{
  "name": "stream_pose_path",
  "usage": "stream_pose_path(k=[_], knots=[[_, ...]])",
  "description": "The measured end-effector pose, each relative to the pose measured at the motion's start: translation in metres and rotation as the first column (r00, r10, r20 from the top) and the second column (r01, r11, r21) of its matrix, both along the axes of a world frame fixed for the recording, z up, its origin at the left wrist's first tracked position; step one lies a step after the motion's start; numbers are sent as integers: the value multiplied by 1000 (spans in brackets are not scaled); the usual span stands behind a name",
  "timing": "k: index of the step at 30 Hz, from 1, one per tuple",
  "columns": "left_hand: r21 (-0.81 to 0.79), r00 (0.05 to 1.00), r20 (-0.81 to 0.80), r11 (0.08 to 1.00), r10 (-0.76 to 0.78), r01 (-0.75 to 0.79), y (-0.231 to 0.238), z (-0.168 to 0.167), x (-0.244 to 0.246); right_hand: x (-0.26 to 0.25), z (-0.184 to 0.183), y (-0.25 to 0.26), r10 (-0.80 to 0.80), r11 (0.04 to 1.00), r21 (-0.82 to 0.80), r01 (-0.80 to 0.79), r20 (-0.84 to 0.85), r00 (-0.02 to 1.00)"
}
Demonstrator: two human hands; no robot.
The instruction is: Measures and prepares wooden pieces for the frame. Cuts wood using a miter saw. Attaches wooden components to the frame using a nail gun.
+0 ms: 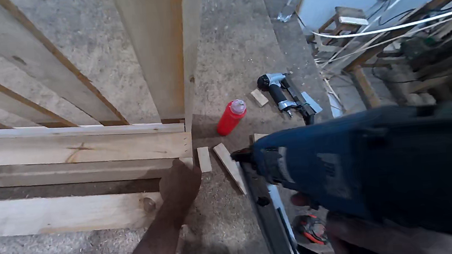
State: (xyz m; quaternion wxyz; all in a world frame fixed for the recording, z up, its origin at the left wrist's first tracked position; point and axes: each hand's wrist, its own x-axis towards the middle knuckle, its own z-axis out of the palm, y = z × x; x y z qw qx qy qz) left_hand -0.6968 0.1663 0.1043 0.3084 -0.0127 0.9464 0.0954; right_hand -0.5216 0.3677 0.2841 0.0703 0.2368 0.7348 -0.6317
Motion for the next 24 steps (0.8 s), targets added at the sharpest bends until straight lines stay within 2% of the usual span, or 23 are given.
stream_pose_path(k=[5, 8, 10, 13, 17, 24], knots=[[13, 997, -24, 997, -70, 71, -16, 4, 10, -49, -14, -17, 285, 958, 19, -286, 53, 957], [8, 969, -214, 991, -127, 131, -27, -6, 31, -76, -14, -36, 369, 923, 62, -380, 131, 920], [24, 961, -235, 988, -144, 154, -29, -10, 32, -90, -15, -46, 396, 908, 75, -413, 175, 901], [43, 983, -112, 987, -149, 154, -28, -1, 26, -104, -13, -55, 423, 879, 125, -460, 236, 875], [49, 984, -76, 985, -164, 168, -30, 5, 24, -118, -7, -67, 391, 860, 190, -473, 348, 852], [82, 988, -75, 987, -135, 141, -31, -3, 21, -128, 2, -82, 359, 806, 296, -512, 442, 822]])
